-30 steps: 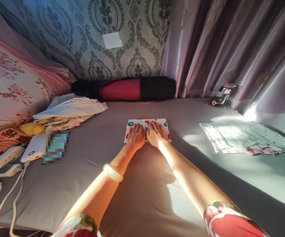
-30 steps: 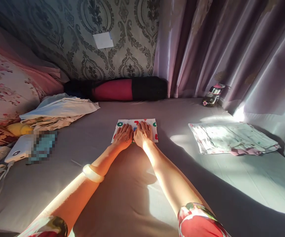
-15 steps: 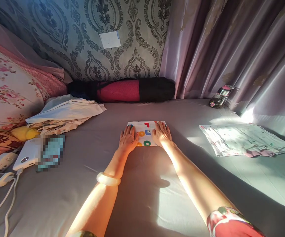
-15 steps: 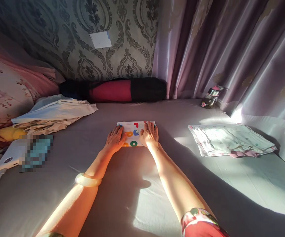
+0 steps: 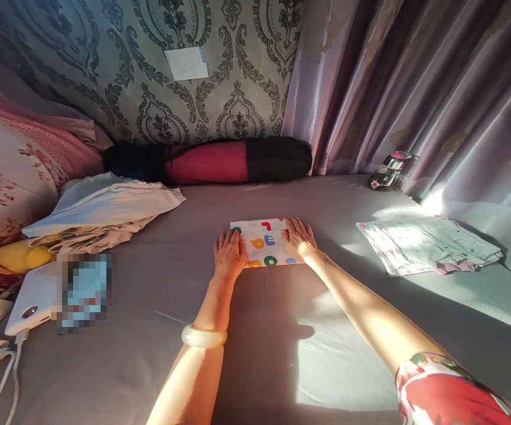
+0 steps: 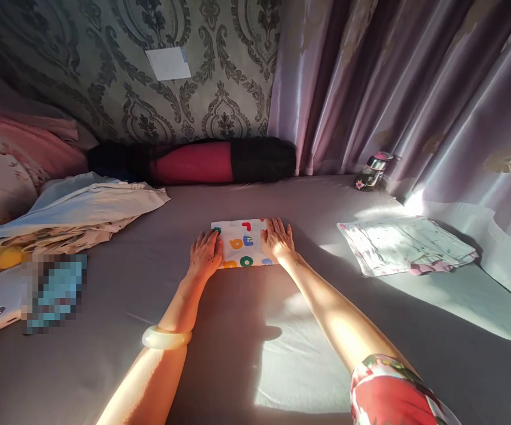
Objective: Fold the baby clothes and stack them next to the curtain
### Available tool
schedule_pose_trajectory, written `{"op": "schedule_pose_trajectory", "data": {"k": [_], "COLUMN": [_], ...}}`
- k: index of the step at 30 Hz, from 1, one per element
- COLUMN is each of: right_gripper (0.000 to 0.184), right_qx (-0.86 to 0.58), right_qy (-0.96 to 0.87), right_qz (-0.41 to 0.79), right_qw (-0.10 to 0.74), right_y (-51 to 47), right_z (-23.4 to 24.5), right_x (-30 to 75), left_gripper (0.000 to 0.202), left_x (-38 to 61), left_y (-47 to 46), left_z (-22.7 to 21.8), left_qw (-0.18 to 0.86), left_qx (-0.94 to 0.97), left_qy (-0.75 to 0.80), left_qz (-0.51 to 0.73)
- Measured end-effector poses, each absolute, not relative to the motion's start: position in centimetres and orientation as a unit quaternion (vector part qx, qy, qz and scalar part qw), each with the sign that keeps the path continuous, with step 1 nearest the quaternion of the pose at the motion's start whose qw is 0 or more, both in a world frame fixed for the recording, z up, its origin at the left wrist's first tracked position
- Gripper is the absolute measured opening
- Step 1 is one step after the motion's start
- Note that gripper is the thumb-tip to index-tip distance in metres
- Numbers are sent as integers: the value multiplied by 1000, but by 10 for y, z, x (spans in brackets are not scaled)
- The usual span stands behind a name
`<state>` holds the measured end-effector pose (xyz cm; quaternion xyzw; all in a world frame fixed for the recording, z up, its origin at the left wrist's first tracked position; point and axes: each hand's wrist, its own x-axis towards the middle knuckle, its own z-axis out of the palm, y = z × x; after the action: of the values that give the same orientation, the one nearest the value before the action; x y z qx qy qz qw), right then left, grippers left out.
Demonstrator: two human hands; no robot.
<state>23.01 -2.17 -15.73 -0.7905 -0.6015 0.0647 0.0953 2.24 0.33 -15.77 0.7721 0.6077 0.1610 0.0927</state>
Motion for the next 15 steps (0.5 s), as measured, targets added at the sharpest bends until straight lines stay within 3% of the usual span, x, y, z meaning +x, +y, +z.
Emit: {"op": "schedule_pose_trajectory", "data": {"k": [11,15], "right_gripper": [54,57], "right_qx": [-772,-735], "right_qy": [-631,-671], "right_qz": [10,53], "right_qw": [76,82], "right_y": [-13,-9], "right_z": [-143,-146], "right_x": [206,183], "left_gripper": [45,47], "left_x": [16,14], "left_y": [7,8], "left_z": [-147,-146], "left_qw": [144,142], "left_qx": [760,761], "left_qy": [607,611], "left_qz": [181,164]}}
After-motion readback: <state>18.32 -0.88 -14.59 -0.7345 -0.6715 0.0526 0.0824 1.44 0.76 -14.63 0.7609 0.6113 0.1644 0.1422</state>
